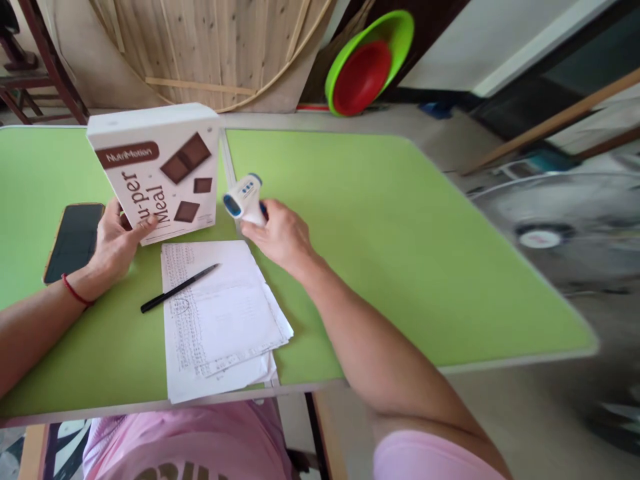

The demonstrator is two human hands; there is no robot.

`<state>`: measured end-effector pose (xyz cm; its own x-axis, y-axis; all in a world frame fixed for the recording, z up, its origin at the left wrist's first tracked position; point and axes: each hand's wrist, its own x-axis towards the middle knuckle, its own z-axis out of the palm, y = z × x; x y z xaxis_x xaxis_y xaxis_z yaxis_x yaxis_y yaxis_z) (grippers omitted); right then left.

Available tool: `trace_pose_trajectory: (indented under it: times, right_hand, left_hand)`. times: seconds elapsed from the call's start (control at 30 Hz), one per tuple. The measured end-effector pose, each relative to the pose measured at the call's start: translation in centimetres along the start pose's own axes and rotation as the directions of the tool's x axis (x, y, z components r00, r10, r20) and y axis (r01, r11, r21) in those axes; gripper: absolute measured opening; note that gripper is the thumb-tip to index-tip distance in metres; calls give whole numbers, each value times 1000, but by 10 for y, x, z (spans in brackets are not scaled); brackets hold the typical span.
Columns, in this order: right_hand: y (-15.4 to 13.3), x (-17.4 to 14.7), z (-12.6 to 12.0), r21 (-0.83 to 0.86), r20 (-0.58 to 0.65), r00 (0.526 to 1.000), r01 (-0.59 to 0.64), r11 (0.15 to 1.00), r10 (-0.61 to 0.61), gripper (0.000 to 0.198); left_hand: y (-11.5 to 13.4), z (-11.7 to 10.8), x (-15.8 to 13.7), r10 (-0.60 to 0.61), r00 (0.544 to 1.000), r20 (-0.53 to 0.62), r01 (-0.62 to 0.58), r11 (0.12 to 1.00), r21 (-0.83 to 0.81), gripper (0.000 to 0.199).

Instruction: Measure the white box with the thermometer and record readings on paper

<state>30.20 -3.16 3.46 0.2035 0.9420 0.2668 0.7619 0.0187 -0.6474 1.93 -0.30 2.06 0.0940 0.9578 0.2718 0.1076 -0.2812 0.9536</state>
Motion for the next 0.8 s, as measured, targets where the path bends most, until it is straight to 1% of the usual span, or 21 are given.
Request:
trace_pose_trajectory:
  times: [0.03,0.07,0.1,0.13,0.17,0.23,0.27,0.3,0.37,0.43,0.6,0.7,0.8]
  right_hand:
    - [-7,-4,-2,159,-42,999,-1,987,7,23]
    - [-16,-9,-5,330,-44,999,1,944,15,25]
    - [-26,-16,-7,489,-4,1000,-18,872,23,25]
    - [-36,-25,-10,612,84,996,-68,788,21,27]
    - [-46,-34,-11,700,189,982,-131,702,-5,30]
    - [-61,-53,-11,781,365,929,-272,563,-58,34]
    - [-66,-62,-9,790,425,902,-328,518,-78,34]
    - [-69,-69,-6,787,470,878,-367,497,-95,33]
    - [-70,-79,2,770,522,844,-405,494,-122,30]
    - [-68,-84,10,759,537,832,-404,511,-141,27]
    - [-66,-84,19,737,513,852,-374,562,-106,26]
    - [-70,-84,19,722,538,837,-399,565,-97,24]
    - [-72,-84,17,723,550,830,-415,552,-97,22]
  left_hand:
    - [4,1,-1,-18,999,-39,16,999,-33,58]
    - [7,2,-1,-27,998,-64,22,997,-71,55]
    - [9,3,-2,-25,997,-67,17,994,-112,52]
    - [11,4,-3,-14,999,-46,7,989,-147,51]
    - [11,5,-4,-8,1000,-18,5,985,-171,50]
    - [11,6,-6,-37,999,37,43,984,-171,52]
    - [10,7,-8,-68,996,54,76,986,-148,53]
    - [10,7,-9,-99,993,63,106,988,-116,56]
    - [10,6,-11,-133,988,77,137,989,-52,61]
    - [11,4,-11,-121,988,99,121,993,5,63]
    - [18,3,-7,-66,979,195,52,996,76,56]
    - [21,3,-5,-62,972,226,47,996,72,52]
    - [21,3,-3,-82,964,253,74,996,39,53]
